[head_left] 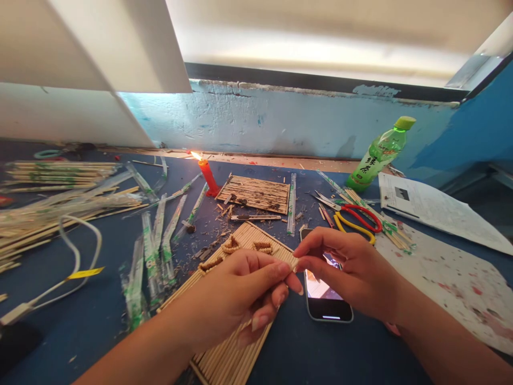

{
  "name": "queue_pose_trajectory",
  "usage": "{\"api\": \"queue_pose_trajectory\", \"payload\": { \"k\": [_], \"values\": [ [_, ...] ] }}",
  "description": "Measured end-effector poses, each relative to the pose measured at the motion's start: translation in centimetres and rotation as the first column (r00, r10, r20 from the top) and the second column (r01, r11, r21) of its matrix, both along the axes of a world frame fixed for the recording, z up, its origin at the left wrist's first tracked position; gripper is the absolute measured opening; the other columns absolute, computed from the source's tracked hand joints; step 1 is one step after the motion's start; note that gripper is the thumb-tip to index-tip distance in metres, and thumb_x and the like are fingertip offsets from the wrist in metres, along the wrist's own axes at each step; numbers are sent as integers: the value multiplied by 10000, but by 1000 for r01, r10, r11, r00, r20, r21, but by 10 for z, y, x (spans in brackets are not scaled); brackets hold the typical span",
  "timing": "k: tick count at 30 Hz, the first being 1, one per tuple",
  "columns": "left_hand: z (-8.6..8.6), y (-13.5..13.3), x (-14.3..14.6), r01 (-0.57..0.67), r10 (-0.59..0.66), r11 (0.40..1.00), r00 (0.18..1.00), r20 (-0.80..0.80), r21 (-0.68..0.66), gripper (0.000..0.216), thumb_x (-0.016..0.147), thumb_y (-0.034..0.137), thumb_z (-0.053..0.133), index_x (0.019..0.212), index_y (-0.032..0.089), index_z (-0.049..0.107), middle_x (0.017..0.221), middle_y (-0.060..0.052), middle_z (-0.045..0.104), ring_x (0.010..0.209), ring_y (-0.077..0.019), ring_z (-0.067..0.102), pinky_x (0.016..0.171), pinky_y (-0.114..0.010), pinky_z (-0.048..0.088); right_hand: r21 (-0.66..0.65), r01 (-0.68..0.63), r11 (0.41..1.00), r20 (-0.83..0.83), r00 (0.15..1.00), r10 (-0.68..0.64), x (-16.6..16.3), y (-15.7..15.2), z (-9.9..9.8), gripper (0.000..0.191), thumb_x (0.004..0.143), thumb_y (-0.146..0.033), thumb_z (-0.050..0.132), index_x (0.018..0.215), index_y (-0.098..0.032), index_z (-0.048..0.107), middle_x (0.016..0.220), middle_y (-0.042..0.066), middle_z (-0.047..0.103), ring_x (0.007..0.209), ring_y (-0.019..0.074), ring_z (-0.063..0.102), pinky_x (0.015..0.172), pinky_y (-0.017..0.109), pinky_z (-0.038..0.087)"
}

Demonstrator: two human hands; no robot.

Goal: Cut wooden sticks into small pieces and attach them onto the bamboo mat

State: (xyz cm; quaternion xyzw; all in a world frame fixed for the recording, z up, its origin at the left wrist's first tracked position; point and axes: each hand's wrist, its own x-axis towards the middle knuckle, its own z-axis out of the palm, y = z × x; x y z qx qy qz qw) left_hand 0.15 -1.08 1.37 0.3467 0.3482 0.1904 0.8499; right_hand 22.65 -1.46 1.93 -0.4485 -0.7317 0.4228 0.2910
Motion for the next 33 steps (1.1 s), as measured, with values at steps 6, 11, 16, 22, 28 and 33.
{"api": "queue_pose_trajectory", "payload": {
  "k": [6, 11, 16, 22, 28, 33],
  "values": [
    [-3, -3, 7, -49, 71, 985, 988, -135, 165, 279, 998, 372, 602, 845, 157, 691, 581, 66, 508, 386, -43, 402, 323, -113, 421, 376, 55, 925, 350, 916, -196, 22, 15, 0, 290, 1016, -370, 605, 1271, -255, 681, 1011, 47, 769, 911, 226, 714, 845, 346, 534],
    [-3, -8, 10, -129, 239, 918, 935, -263, 375, 270, 1000, 392, 567, 903, 163, 670, 638, 64, 532, 397, -52, 467, 348, -136, 425, 423, 260, 868, 691, 528, -494, 73, 47, -21, 445, 910, -240, 628, 1331, -100, 661, 1237, 254, 682, 1133, 440, 657, 944, 555, 493],
    [2, -11, 10, -123, 259, 887, 931, -258, 446, 268, 979, 406, 576, 913, 167, 678, 632, 65, 520, 388, -61, 476, 366, -163, 439, 319, 358, 878, 770, 442, -460, 104, 65, -40, 436, 801, -210, 689, 1231, -139, 690, 941, 173, 709, 771, 340, 697, 660, 414, 492],
    [-1, -12, 9, -122, 302, 847, 911, -280, 518, 278, 998, 404, 537, 917, 178, 679, 598, 65, 515, 381, -84, 495, 378, -194, 439, 281, 440, 853, 679, 537, -501, 97, 66, -30, 536, 759, -220, 714, 1277, -155, 594, 778, 80, 684, 669, 284, 649, 585, 368, 465],
    [-3, -5, 0, -16, 554, 499, 774, -305, 867, 317, 1034, 306, 492, 766, 218, 638, 556, 35, 563, 477, -128, 542, 516, -247, 427, 56, 229, 972, 222, 946, -236, 53, 26, 4, 596, 916, -308, 636, 1466, -256, 411, 1081, 88, 694, 913, 259, 730, 724, 357, 618],
    [-4, -3, -4, 179, 683, 222, 673, -284, 959, 256, 1024, 202, 477, 843, 199, 657, 766, -34, 693, 672, -179, 631, 650, -294, 470, -188, 43, 981, 76, 997, -29, 22, -18, 14, 440, 963, -301, 641, 1395, -310, 562, 1005, 71, 727, 810, 247, 722, 703, 358, 653]
  ]
}}
